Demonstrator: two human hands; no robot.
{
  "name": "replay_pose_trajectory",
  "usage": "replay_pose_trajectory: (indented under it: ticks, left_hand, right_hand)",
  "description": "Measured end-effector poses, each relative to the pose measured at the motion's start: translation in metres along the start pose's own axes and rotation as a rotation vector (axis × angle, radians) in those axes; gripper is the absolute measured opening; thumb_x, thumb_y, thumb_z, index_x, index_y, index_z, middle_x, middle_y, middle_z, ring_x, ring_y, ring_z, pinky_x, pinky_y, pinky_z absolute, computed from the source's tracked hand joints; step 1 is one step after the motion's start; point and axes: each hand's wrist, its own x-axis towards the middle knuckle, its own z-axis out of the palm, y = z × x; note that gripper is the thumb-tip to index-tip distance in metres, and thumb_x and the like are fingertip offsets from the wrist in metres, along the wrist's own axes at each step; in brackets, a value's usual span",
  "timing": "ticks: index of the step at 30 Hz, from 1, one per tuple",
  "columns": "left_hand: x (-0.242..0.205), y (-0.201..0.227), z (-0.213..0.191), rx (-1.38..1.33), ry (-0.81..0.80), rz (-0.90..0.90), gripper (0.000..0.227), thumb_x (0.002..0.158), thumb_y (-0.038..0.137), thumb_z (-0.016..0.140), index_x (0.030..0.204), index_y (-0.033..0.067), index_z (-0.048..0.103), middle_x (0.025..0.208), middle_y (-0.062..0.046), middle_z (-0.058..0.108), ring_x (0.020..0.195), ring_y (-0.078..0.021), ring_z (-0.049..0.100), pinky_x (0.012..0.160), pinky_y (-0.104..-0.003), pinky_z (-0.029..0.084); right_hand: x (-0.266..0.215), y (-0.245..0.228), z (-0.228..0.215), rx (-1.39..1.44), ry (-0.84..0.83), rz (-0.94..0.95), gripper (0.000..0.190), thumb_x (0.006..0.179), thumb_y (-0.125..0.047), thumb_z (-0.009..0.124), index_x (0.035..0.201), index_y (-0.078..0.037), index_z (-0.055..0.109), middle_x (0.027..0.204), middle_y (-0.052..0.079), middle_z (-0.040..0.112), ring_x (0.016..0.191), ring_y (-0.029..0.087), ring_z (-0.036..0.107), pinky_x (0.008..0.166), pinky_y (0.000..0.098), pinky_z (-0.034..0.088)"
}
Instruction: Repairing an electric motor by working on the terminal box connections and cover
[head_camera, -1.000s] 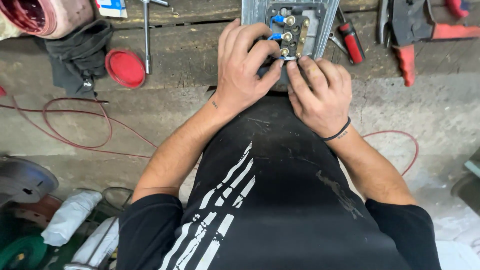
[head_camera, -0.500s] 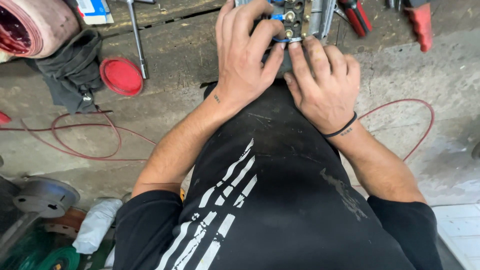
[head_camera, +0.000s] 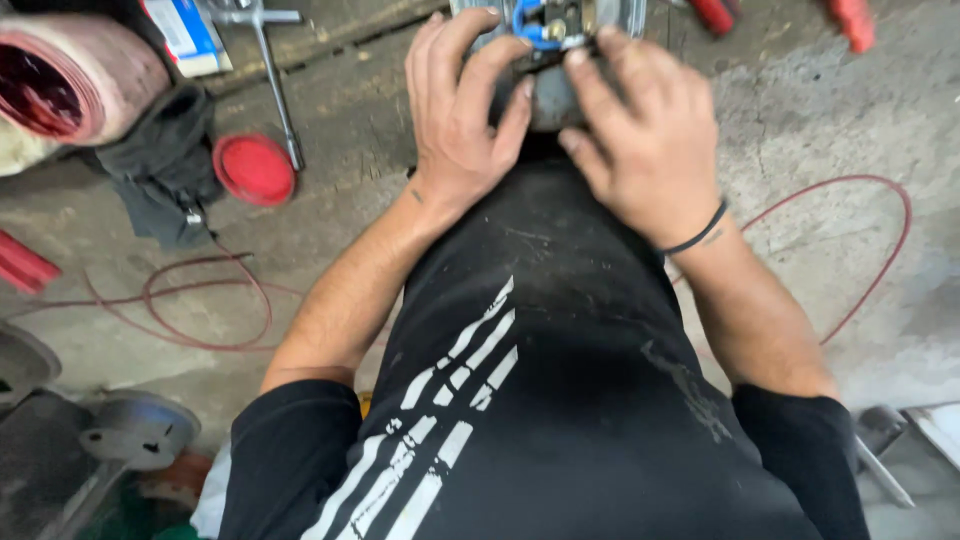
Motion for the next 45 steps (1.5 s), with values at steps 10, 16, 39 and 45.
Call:
replay_pose_trajectory:
  ticks: [10, 16, 39, 45]
  left_hand:
    - [-0.004, -0.01, -0.011, 0.384, -0.02, 0.409, 0.037, 0.1, 0.017, 0.062, 0.136, 0.0161, 0.064, 0.107, -0.005, 0.065, 0.09, -0.0243, 0.061, 0.092, -0.043, 0.053]
    - [-0.01, -0.004, -0.005, 0.55, -0.071, 0.378, 0.04, 0.107, 0.034, 0.062, 0.144, 0.0191, 0.059, 0.091, 0.003, 0.06, 0.078, -0.0202, 0.052, 0.077, -0.038, 0.047]
    - [-0.007, 0.016, -0.023, 0.585, -0.306, 0.269, 0.045, 0.107, 0.035, 0.067, 0.147, 0.0169, 0.059, 0.08, 0.003, 0.05, 0.07, -0.0189, 0.049, 0.081, -0.038, 0.047]
    - [-0.015, 0.014, -0.016, 0.557, -0.34, 0.23, 0.053, 0.103, 0.023, 0.069, 0.153, 0.0137, 0.053, 0.062, 0.006, 0.048, 0.059, -0.0182, 0.05, 0.082, -0.041, 0.05]
  right_hand:
    - [-0.031, 0.087, 0.055, -0.029, 0.097, 0.342, 0.033, 0.104, -0.018, 0.074, 0.126, 0.005, 0.065, 0.118, 0.026, 0.054, 0.098, 0.045, 0.05, 0.081, 0.0532, 0.042]
    - [-0.027, 0.111, 0.08, 0.039, 0.127, 0.254, 0.024, 0.101, 0.001, 0.067, 0.125, 0.005, 0.063, 0.115, 0.027, 0.056, 0.092, 0.045, 0.052, 0.077, 0.0507, 0.046]
    - [-0.164, -0.017, -0.028, 0.185, 0.089, 0.504, 0.039, 0.101, -0.02, 0.079, 0.133, 0.002, 0.071, 0.109, 0.025, 0.064, 0.098, 0.039, 0.068, 0.083, 0.0473, 0.057]
    - [-0.127, -0.033, -0.017, 0.137, 0.244, 0.504, 0.031, 0.104, -0.015, 0.081, 0.127, 0.004, 0.071, 0.109, 0.023, 0.057, 0.094, 0.037, 0.064, 0.081, 0.0471, 0.057]
